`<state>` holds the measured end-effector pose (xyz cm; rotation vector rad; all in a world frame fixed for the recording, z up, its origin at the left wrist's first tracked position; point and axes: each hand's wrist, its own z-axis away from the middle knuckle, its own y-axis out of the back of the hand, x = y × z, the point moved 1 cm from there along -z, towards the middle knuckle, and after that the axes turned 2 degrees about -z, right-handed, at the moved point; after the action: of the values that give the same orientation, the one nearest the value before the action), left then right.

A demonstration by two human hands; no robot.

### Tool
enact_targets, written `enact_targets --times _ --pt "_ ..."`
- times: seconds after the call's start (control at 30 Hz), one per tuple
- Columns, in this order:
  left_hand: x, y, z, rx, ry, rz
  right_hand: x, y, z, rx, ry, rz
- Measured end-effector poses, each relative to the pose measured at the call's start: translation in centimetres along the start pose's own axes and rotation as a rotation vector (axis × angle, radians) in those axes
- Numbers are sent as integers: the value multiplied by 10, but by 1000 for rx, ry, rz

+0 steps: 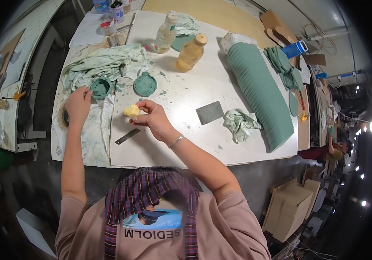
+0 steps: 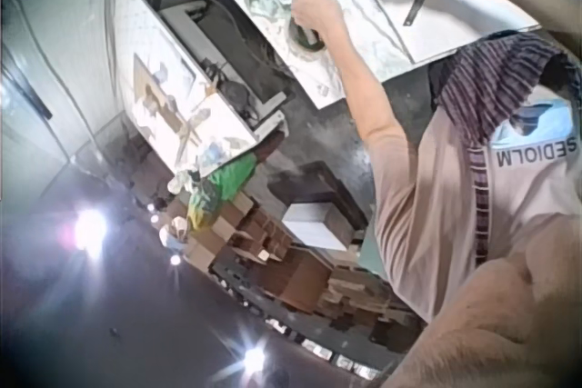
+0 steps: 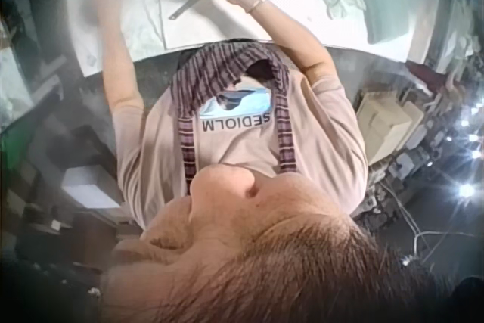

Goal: The person finishes green ribbed foam components using a cloth and a small applicator. They apply a liquid to individual pieces and a large stacked assembly, and use a small knife to trim the material.

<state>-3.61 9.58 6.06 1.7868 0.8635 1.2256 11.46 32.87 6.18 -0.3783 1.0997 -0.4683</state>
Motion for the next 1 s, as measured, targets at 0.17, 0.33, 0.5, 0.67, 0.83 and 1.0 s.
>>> enact_targets --times 0.17,0.33,0.5,0.67,0.83,1.0 --pt "7 -8 -16 -78 -40 -86 5 -5 -39 -12 94 105" --pt "8 -8 -18 -161 19 -104 2 -10 -64 60 178 200" --pt "-20 -8 0 119 97 136 -3 -25 -82 167 246 304" --pt "-38 -18 15 42 466 1130 -1 -34 -107 216 344 574" --pt "-26 -16 29 47 532 1301 5 -47 -119 204 393 657" --pt "-25 -29 35 60 563 1170 8 -53 -117 181 435 707"
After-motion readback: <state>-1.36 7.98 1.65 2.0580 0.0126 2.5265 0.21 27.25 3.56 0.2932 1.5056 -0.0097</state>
